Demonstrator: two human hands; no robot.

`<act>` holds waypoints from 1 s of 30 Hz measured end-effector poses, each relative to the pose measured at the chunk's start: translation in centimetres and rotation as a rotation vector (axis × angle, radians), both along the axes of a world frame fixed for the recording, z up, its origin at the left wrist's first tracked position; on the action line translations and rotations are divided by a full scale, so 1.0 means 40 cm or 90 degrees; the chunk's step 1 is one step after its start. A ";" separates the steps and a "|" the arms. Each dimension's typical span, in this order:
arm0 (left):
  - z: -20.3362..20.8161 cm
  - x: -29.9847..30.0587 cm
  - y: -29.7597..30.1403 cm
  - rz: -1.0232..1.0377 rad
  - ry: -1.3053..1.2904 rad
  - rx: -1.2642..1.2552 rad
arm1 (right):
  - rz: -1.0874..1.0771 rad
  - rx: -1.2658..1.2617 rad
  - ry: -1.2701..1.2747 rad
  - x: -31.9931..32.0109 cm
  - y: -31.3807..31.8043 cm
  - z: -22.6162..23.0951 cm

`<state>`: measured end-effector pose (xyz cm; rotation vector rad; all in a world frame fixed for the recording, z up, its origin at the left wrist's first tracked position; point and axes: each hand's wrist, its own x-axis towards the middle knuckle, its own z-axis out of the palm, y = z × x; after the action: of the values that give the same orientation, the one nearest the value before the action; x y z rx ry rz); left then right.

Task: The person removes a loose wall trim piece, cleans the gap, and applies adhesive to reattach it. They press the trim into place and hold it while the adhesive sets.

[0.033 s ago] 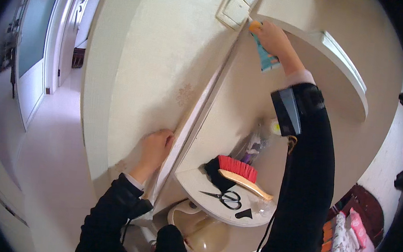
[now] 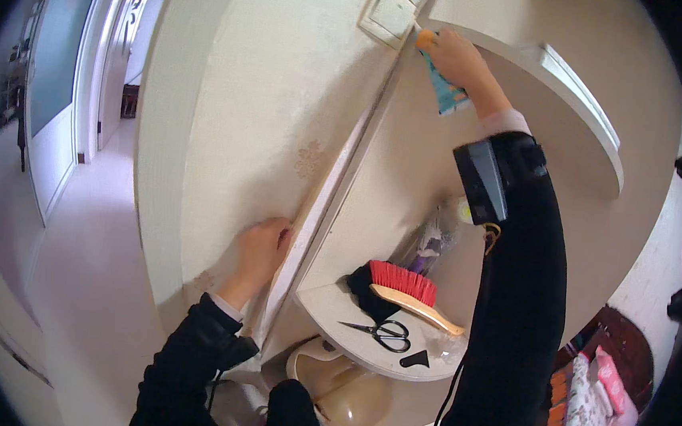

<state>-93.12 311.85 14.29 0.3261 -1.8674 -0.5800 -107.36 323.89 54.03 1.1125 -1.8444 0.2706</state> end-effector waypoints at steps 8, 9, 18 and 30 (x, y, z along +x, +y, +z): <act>0.015 0.006 0.011 0.011 -0.012 0.014 | 0.009 0.016 0.094 -0.049 0.005 -0.009; 0.016 0.009 0.014 0.003 -0.007 0.021 | 0.008 0.022 0.117 -0.069 -0.002 -0.007; 0.021 0.008 0.009 0.037 -0.047 -0.003 | 0.165 0.053 -0.030 -0.127 0.004 -0.062; 0.012 0.009 0.012 0.038 0.008 -0.039 | 0.264 0.050 -0.203 -0.060 0.044 -0.217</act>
<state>-92.76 312.33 14.79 0.3353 -1.8540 -0.4820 -109.75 325.65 45.35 1.5776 -1.8934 0.6513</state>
